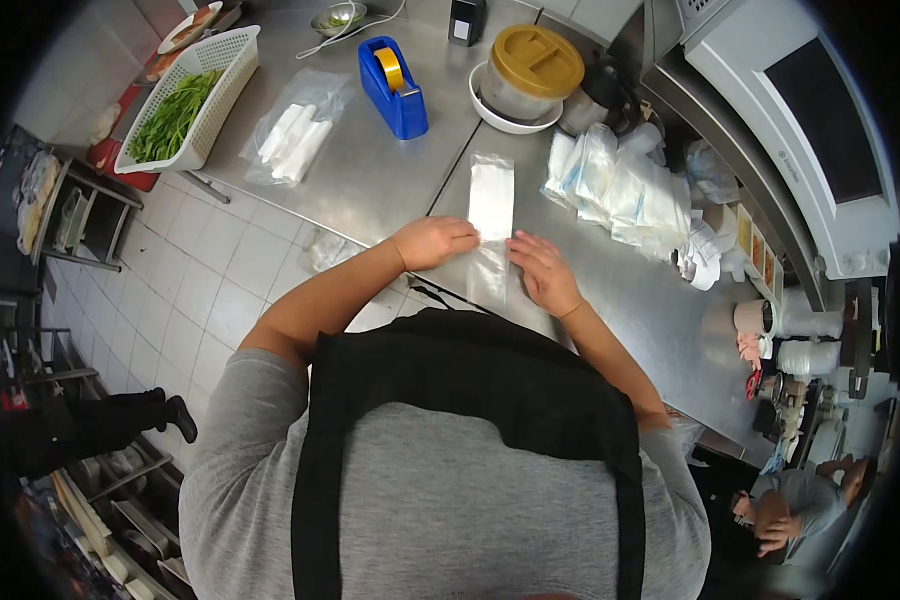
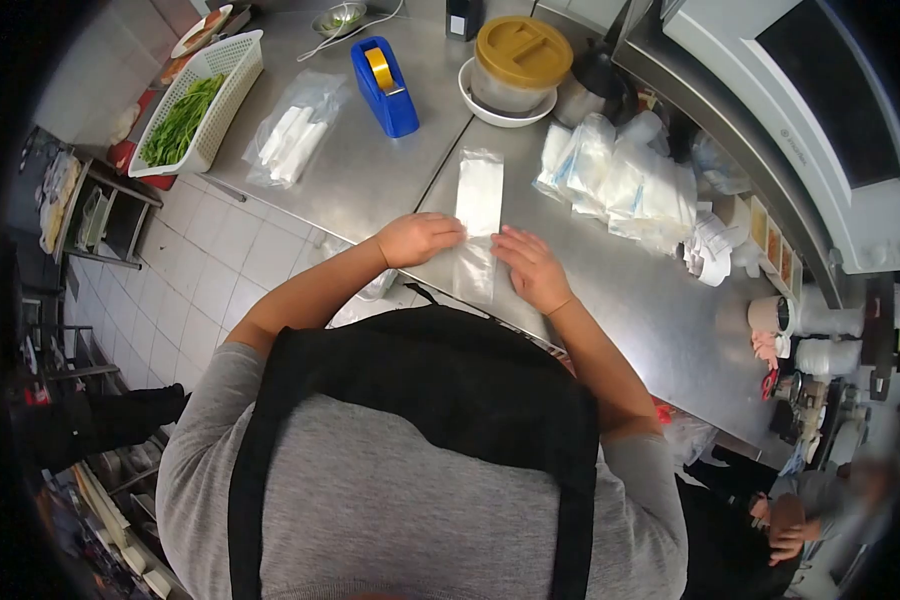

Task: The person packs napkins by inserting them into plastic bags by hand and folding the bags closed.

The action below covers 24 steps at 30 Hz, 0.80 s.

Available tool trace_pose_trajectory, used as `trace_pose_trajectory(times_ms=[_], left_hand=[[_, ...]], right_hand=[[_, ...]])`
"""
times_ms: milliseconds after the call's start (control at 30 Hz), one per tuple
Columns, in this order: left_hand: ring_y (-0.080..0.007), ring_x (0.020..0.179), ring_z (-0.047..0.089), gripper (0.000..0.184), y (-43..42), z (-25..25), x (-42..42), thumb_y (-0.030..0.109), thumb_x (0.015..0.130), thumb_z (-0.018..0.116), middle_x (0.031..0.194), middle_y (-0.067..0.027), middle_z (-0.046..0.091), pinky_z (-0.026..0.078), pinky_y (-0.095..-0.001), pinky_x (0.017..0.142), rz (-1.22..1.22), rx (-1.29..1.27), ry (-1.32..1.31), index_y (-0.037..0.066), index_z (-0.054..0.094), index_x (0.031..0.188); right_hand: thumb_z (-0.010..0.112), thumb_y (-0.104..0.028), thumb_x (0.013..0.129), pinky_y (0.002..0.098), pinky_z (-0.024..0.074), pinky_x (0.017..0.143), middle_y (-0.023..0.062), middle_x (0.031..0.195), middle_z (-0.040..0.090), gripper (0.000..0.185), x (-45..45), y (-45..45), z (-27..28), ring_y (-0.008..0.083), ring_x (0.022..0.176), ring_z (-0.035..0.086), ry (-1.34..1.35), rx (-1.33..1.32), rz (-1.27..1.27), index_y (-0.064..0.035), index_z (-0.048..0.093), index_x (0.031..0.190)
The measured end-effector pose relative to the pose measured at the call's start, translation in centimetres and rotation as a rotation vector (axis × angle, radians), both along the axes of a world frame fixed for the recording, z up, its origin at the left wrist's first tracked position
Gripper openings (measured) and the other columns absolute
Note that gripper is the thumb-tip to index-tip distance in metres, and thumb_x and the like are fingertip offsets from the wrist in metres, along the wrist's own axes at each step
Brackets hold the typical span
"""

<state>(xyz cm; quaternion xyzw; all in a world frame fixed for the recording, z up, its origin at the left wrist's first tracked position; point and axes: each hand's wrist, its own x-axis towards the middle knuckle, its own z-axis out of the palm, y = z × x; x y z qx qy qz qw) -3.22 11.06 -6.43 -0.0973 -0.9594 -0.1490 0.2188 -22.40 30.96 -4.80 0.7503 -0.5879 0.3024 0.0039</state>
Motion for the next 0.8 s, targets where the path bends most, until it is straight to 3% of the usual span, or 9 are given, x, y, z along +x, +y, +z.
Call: trace_pose_trajectory(times_ms=[267, 567, 733, 800], left_hand=[[-0.0238, 0.107, 0.059, 0.027, -0.1, 0.3, 0.4, 0.005, 0.078, 0.056, 0.111, -0.007, 0.062, 0.049, -0.0343, 0.091, -0.042, 0.003, -0.015, 0.005, 0.064, 0.104], [-0.0282, 0.118, 0.051, 0.036, 0.1, 1.2, 1.6, 0.021, 0.076, 0.068, 0.117, -0.0083, 0.059, 0.045, -0.0385, 0.096, -0.102, 0.123, -0.114, 0.006, 0.06, 0.107], [-0.0288, 0.113, 0.053, 0.042, 0.4, 1.5, 2.0, 0.026, 0.069, 0.076, 0.117, -0.0077, 0.059, 0.042, -0.0412, 0.095, -0.072, 0.086, -0.104, 0.008, 0.061, 0.104], [-0.0268, 0.106, 0.054, 0.04, 1.1, 1.3, 1.8, 0.029, 0.069, 0.076, 0.107, -0.0062, 0.061, 0.04, -0.0403, 0.093, 0.056, 0.178, -0.087, 0.009, 0.061, 0.101]], right_hand=[[0.058, 0.003, 0.075, 0.0421, 0.0396, 0.102, 0.005, 0.124, 0.059, 0.038, 0.6, -0.2, 1.2, 0.0247, 0.122, 0.05, 0.079, 0.094, 0.071, -0.0096, 0.063, 0.11], [0.063, -0.013, 0.082, 0.0384, 0.0445, 0.089, 0.0028, 0.112, 0.062, 0.016, 0.0, -1.6, -0.2, 0.0239, 0.102, 0.058, 0.175, 0.1, 0.102, -0.0123, 0.066, 0.098], [0.061, -0.014, 0.086, 0.0363, 0.0465, 0.08, 0.0069, 0.096, 0.065, 0.008, 1.1, -1.8, -1.7, 0.0263, 0.089, 0.06, -0.194, 0.037, -0.16, -0.0089, 0.063, 0.091], [0.06, -0.014, 0.087, 0.0345, 0.0475, 0.074, 0.0089, 0.087, 0.066, 0.008, 1.5, -2.2, -1.0, 0.0273, 0.08, 0.061, -0.359, 0.118, -0.268, -0.007, 0.062, 0.092]])
